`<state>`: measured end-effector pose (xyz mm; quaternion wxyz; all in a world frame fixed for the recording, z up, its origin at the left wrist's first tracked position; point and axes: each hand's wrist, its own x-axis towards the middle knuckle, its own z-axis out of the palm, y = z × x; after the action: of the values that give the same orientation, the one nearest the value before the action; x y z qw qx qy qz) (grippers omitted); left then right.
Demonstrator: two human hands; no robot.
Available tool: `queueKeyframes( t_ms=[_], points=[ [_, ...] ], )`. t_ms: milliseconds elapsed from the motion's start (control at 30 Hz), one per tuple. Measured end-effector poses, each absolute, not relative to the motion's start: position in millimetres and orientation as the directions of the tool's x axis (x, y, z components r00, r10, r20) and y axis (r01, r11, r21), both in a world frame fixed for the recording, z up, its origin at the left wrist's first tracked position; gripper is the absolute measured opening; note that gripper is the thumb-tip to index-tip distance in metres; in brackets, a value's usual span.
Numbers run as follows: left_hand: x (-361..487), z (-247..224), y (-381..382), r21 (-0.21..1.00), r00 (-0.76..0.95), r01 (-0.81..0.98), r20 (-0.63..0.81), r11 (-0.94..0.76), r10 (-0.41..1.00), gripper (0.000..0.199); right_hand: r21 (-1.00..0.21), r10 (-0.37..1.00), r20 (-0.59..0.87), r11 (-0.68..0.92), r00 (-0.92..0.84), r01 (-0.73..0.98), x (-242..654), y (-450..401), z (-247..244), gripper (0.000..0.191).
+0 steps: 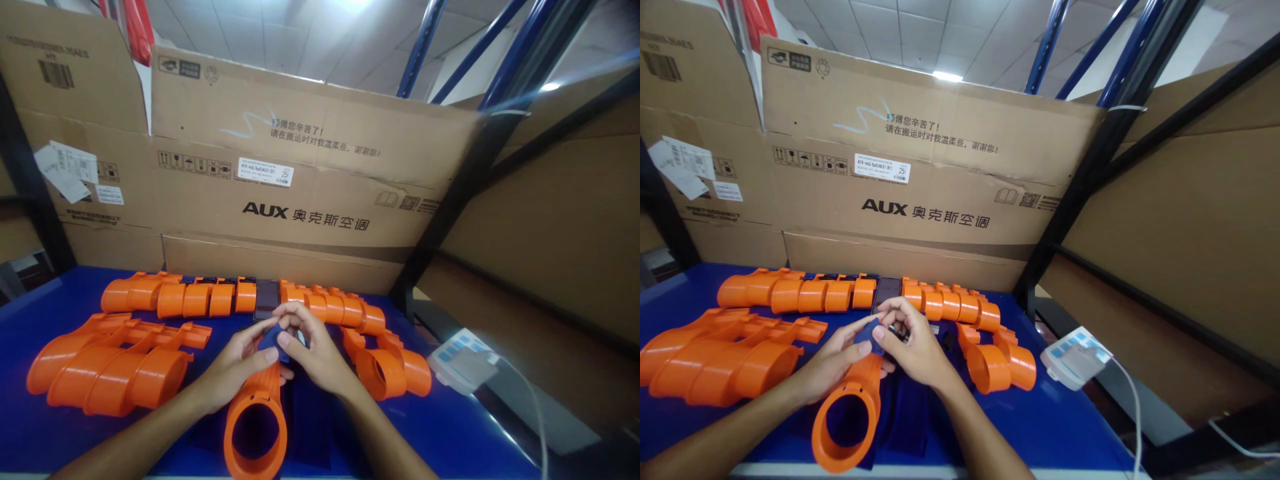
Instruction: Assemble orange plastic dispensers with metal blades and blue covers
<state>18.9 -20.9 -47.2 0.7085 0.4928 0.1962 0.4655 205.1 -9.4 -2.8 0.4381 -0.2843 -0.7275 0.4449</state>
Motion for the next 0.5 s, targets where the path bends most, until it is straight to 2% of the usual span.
queueKeyframes(
  t_ms=[133, 300, 400, 500],
  points=[
    [17.9, -44.2, -18.2, 0.891, 0.487, -0.445, 0.158, 0.088, 0.859, 0.057, -0.899, 0.820, 0.385, 0.436, -0.424, 0.026, 199.3, -11.5, -5.4, 0.028],
    [16.0, -42.6, -18.1, 0.872, 0.449, -0.469, 0.098, 0.141, 0.888, 0.062, -0.862, 0.807, 0.403, 0.493, -0.431, 0.119, 201.1, -6.7, -6.0, 0.028],
    [12.8, -39.4, -15.3, 0.832, 0.407, -0.522, 0.050, 0.188, 0.912, 0.067, -0.789, 0.836, 0.428, 0.531, -0.343, 0.309, 208.5, 1.3, -6.8, 0.034],
    [8.3, -37.8, -9.6, 0.768, 0.406, -0.584, -0.005, 0.263, 0.914, 0.074, -0.604, 0.853, 0.445, 0.510, -0.271, 0.612, 217.2, 9.4, -8.5, 0.018]
  ],
)
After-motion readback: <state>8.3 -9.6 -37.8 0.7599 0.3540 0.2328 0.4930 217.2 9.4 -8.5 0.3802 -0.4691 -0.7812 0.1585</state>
